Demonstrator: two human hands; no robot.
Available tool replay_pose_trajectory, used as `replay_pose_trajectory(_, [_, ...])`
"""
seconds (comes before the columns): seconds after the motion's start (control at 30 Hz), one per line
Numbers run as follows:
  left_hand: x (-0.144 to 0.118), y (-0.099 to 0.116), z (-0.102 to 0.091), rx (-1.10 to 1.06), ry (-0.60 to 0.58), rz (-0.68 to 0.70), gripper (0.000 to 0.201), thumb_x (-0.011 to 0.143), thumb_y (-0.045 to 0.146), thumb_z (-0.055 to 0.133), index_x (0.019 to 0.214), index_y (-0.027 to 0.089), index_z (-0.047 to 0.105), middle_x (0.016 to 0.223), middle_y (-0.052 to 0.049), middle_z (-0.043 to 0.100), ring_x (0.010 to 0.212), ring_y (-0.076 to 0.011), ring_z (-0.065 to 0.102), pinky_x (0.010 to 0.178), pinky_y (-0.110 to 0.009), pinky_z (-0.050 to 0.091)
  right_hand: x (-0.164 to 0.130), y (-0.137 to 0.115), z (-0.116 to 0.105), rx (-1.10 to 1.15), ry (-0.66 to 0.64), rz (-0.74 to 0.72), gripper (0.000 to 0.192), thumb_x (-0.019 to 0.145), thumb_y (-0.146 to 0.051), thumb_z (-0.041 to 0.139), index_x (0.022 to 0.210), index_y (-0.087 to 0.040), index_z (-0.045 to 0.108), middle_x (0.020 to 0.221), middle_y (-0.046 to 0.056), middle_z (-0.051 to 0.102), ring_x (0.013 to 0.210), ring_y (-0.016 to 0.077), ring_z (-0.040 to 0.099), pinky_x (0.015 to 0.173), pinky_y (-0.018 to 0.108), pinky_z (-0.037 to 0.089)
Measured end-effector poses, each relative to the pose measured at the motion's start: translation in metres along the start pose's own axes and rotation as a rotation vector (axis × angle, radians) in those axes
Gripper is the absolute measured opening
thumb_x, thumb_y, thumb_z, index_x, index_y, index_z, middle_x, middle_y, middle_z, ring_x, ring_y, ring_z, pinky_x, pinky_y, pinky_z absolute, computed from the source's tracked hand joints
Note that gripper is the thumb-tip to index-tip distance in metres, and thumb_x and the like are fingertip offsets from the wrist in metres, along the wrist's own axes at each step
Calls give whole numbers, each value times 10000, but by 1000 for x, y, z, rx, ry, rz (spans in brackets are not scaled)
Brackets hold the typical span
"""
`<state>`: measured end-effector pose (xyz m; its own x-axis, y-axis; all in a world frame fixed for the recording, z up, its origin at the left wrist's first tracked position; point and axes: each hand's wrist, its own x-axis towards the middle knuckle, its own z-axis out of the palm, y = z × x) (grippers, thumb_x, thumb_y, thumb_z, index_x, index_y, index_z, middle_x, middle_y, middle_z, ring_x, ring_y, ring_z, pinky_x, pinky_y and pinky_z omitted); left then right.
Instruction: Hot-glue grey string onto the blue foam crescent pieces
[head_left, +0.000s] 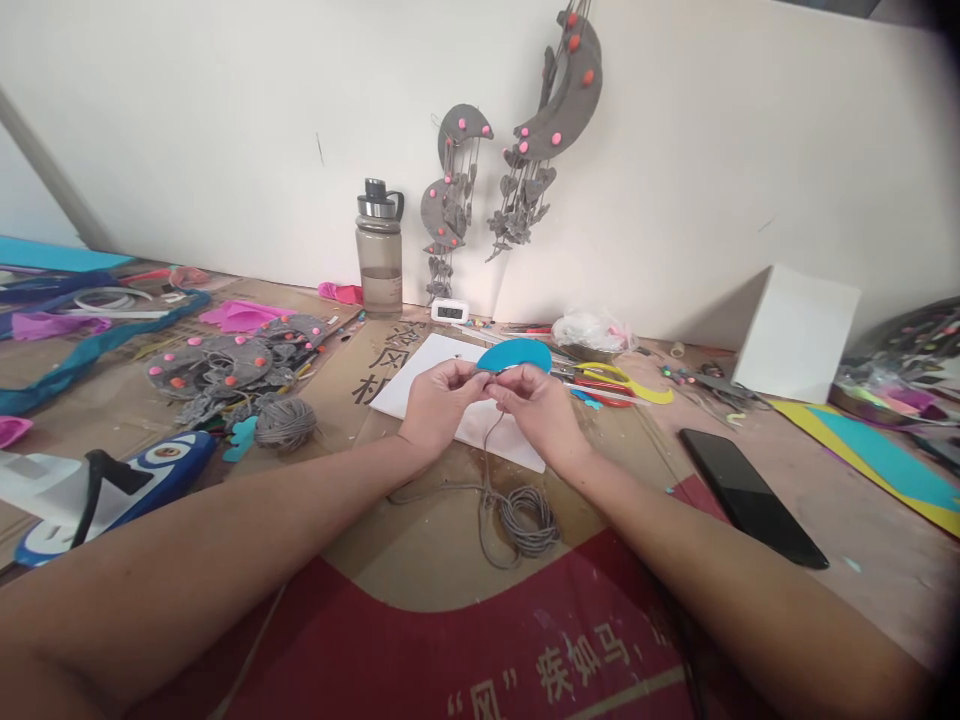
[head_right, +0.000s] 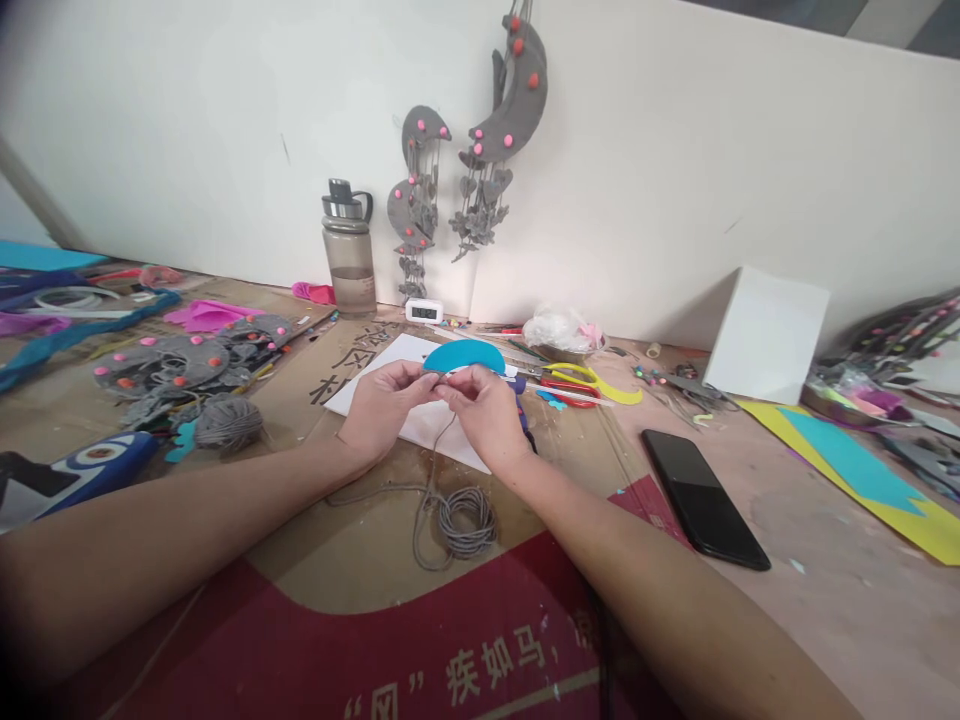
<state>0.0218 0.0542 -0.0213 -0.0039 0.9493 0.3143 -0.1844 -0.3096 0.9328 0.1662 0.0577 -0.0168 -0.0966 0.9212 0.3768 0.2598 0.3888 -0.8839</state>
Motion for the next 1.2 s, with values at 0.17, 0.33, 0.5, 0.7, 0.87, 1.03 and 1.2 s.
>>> replay_pose_trajectory(0.17, [-1,-2,1,-137,-62,-61,226,718,335,713,811,130,691,809,-53,713,789,-158,668,842,-348,537,-3,-5,-6,2,66,-44,199,779,-390,624,749,-193,625,770,14,658,708,143,584,708,315,488])
replay_pose_trajectory(0.33, [-1,-3,1,-212,-87,-82,243,726,334,711,837,119,689,832,-66,716,818,-165,673,887,-380,534,-8,-11,0,61,98,-18,183,833,-366,543,746,-206,522,681,-32,568,576,98,510,582,256,454])
replay_pose_trajectory(0.5, [-2,-2,2,-250,-65,-91,225,742,319,694,818,110,665,817,-69,706,827,-172,678,905,-404,532,-13,-16,6,262,66,123,176,832,-384,518,783,-233,440,619,-81,451,449,69,395,442,215,374])
replay_pose_trajectory(0.7, [-3,2,4,-313,-12,-107,219,706,275,726,789,125,589,779,-48,691,781,-186,695,880,-440,543,-14,-16,4,161,125,81,221,815,-424,540,734,-231,467,553,-77,380,447,78,303,428,220,294])
replay_pose_trajectory(0.87, [-4,6,5,-330,2,-115,222,698,276,728,773,128,581,768,-53,694,768,-181,697,872,-429,544,-13,-12,2,23,192,41,234,799,-437,560,738,-210,552,622,-36,507,504,92,373,487,242,349])
replay_pose_trajectory(1.03, [-5,5,5,-358,-21,-121,215,705,275,719,770,135,569,771,-49,697,782,-180,695,860,-413,545,-12,-10,5,45,245,53,258,767,-459,596,765,-201,583,657,-16,576,549,109,457,515,250,376])
replay_pose_trajectory(1.2, [-6,6,5,-381,-38,-125,208,706,267,718,758,131,570,767,-50,697,770,-170,690,850,-399,547,-12,-13,7,155,245,104,254,725,-445,633,773,-197,613,655,-12,598,564,117,493,506,253,385])
